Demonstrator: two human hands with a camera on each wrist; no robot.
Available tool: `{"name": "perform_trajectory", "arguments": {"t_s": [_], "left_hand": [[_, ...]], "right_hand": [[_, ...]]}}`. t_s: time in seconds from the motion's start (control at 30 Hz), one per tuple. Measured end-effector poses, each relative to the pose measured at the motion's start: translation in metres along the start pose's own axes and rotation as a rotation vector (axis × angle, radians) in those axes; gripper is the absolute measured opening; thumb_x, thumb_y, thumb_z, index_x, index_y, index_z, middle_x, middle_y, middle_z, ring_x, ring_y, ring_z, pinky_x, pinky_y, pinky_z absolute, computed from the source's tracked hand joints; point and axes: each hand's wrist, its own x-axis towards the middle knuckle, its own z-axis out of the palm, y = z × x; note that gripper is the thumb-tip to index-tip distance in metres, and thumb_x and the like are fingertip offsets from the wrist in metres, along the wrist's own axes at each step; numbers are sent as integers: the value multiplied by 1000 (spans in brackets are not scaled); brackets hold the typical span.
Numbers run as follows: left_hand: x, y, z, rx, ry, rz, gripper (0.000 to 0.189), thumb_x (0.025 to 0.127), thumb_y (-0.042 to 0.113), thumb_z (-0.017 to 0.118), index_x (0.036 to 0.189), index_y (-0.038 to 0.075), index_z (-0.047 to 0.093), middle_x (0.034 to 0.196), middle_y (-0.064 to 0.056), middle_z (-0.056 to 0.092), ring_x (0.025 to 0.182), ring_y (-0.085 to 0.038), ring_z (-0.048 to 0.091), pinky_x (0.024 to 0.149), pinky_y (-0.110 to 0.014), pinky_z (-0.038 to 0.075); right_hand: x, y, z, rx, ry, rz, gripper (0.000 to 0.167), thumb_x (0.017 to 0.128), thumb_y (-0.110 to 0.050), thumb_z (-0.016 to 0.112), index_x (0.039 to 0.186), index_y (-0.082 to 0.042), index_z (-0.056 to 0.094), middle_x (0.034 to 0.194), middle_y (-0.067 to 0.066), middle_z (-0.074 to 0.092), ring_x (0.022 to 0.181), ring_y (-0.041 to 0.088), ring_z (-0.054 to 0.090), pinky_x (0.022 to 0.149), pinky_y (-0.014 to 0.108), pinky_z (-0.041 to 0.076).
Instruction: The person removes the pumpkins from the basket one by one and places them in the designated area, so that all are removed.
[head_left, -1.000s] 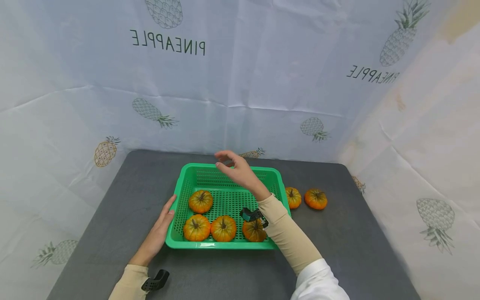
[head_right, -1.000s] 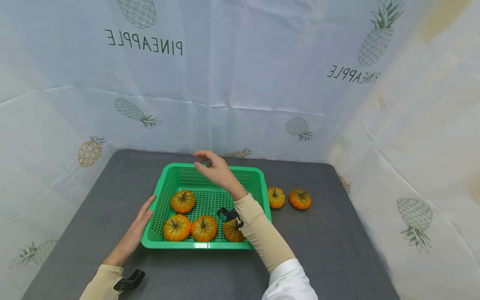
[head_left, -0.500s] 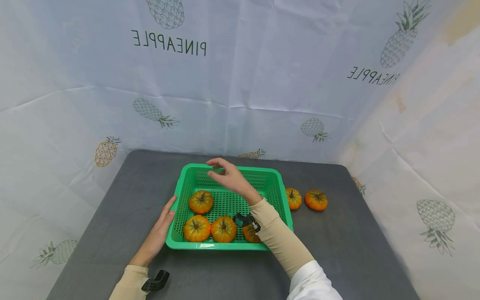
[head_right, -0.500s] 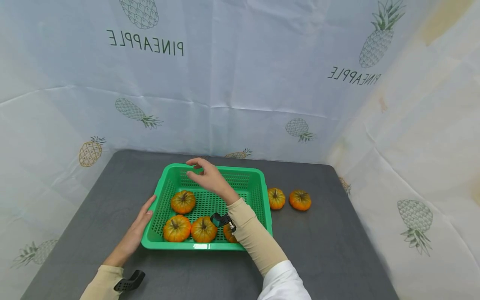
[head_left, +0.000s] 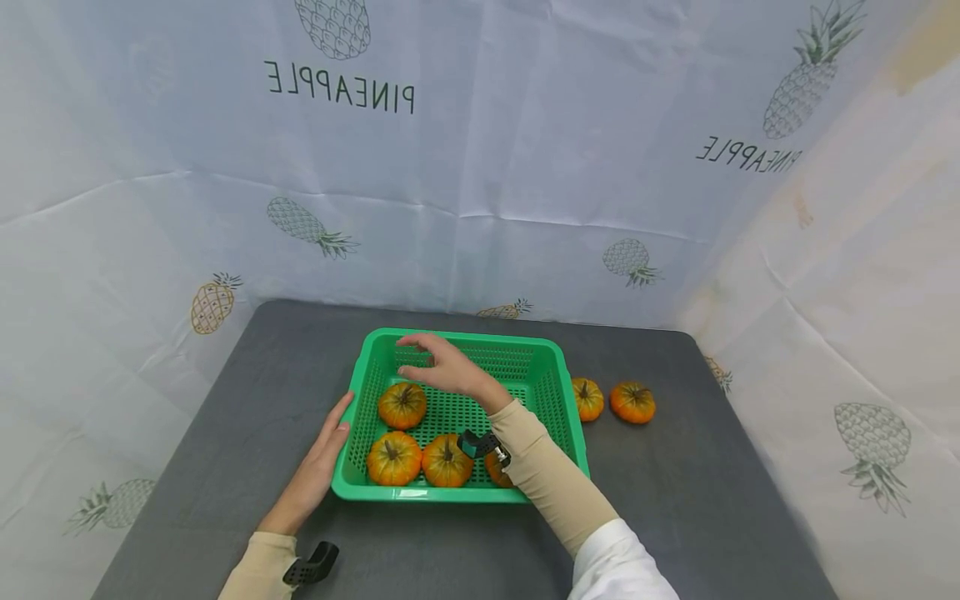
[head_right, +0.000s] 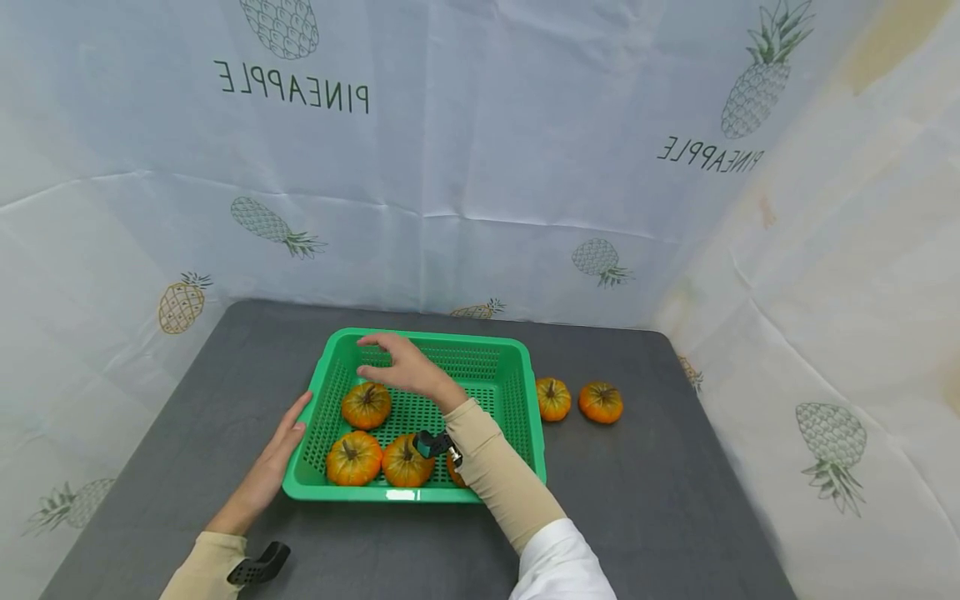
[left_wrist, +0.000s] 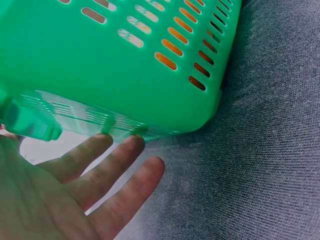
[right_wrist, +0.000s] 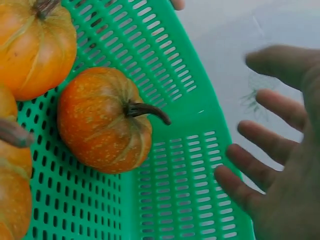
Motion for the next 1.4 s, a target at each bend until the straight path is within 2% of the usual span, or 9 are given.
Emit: {"name": "perform_trajectory", "arguments": {"t_s": [0.1,0.2,0.33,0.53,0.9,1.1,1.4], "left_hand": [[0,0,0,1,-2,4,56,113,42,26,164,34,6,172,-11,0,156,-43,6,116,-77,11],[0,0,0,3,-7,3,56,112,42,26,164,36,5,172,-11,-1,156,-43,5,115,-78,11],[1,1,0,9,-10,8,56,112,43,25,164,36,5,172,-11,-1,156,-44,5,114,-78,11],[1,1,1,11,-9,4,56,113,42,25,164,34,5,172,-12,-1,156,-45,6,114,-78,12],[2,-2,2,-1,-13,0,57,113,42,25,165,33,4,172,-12,-2,156,-45,5,115,-78,11],[2,-2,1,-4,-15,12,56,113,41,25,164,34,5,172,-12,-1,156,-45,5,115,-78,11],[1,-2,-1,-3,-7,20,56,113,38,26,165,31,6,172,-13,-1,156,-44,5,115,-77,11]], "right_hand": [[1,1,3,-86,-85,0,55,103,-26,61,152,-8,44,159,12,40,150,33,35,120,55,35],[2,2,6,-152,-131,-5,56,103,-28,61,152,-8,45,159,11,40,151,29,33,125,55,26],[2,0,9,-202,-167,-14,56,102,-28,63,152,-8,46,161,10,39,153,28,30,129,55,12],[2,3,14,-241,-208,2,55,101,-29,63,151,-11,47,164,13,33,156,29,24,129,56,6],[0,12,23,-265,-288,47,56,99,-31,66,151,-18,48,166,12,29,156,33,20,129,56,11],[2,17,25,-282,-325,27,56,99,-32,66,150,-17,50,165,13,31,155,30,24,129,53,14],[5,20,29,-319,-321,16,51,99,-31,67,147,-20,54,159,7,43,150,25,34,128,48,19]]}}
